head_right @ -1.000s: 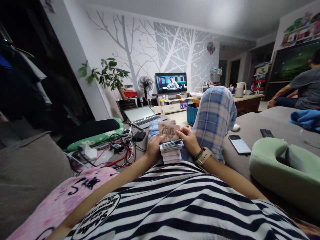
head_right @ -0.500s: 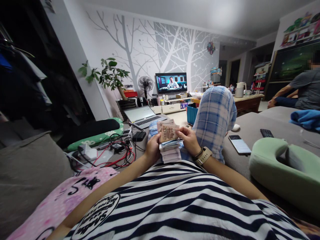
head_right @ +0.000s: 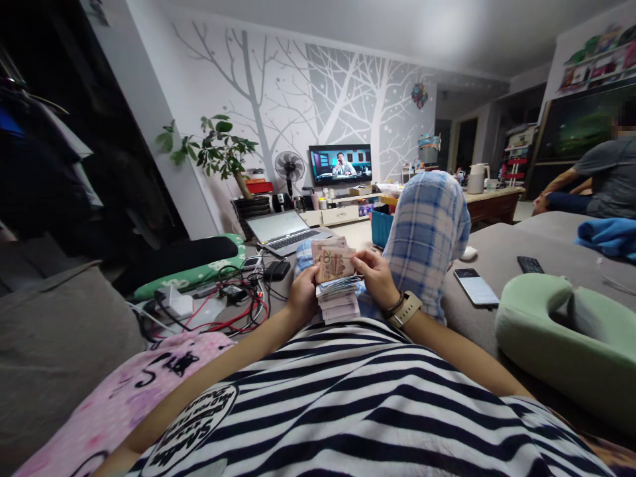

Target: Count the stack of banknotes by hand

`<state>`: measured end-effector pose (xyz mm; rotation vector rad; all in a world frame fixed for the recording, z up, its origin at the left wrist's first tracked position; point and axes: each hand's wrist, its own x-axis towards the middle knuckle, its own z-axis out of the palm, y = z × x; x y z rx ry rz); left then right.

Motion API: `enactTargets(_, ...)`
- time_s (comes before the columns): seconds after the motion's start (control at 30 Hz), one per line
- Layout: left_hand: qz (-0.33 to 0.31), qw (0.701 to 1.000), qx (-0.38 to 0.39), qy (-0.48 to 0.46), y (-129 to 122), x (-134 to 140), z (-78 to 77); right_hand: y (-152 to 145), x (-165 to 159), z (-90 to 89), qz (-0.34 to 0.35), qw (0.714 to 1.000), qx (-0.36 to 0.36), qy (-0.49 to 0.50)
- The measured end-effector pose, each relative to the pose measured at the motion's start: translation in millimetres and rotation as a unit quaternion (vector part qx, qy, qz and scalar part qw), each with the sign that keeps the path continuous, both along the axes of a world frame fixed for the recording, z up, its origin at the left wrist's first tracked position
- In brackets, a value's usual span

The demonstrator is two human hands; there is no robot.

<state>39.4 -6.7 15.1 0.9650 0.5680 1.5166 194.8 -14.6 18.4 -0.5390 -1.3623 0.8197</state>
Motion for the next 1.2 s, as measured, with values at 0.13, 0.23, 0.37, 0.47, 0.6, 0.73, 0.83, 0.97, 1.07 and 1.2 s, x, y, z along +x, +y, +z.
enactTargets(0.13, -0.005, 1.0, 0.004, 0.01, -3, 1, 2.1, 1, 0, -0.6, -0.002, 1.0, -0.004, 0.002)
enactTargets(0.23, -0.009, 1.0, 0.005, 0.013, -4, 0, 2.4, 0, -1, -0.8, -0.002, 1.0, -0.012, 0.003)
enactTargets(0.37, 0.023, 0.999, 0.009, 0.032, -6, 0, 2.9, -1, -1, 0.0, -0.008, 1.0, -0.01, -0.002)
enactTargets(0.47, 0.039, 0.998, 0.013, 0.044, -6, 0, 3.4, -3, -1, 0.5, -0.012, 1.0, -0.008, -0.004)
enactTargets(0.6, 0.035, 0.999, 0.009, 0.036, -7, 1, 3.7, -4, -1, 1.0, -0.021, 1.0, -0.011, -0.006)
enactTargets(0.73, 0.04, 0.999, 0.003, 0.033, -10, 2, 6.1, -3, -1, -0.1, -0.03, 0.999, -0.015, -0.012)
enactTargets(0.83, 0.059, 0.997, 0.001, 0.045, -14, 2, 8.5, 0, 0, -2.5, -0.027, 0.999, -0.021, -0.008)
enactTargets(0.97, 0.057, 0.997, -0.015, 0.04, -16, 3, 10.0, 0, 0, -3.7, 0.008, 0.999, -0.031, -0.011)
enactTargets(1.07, 0.05, 0.998, -0.011, 0.04, -17, 4, 10.1, -2, -1, -2.7, 0.007, 1.0, -0.026, -0.014)
enactTargets(1.2, 0.0, 1.0, -0.005, 0.019, -19, 5, 8.9, 0, -1, -2.0, -0.026, 0.999, -0.033, 0.005)
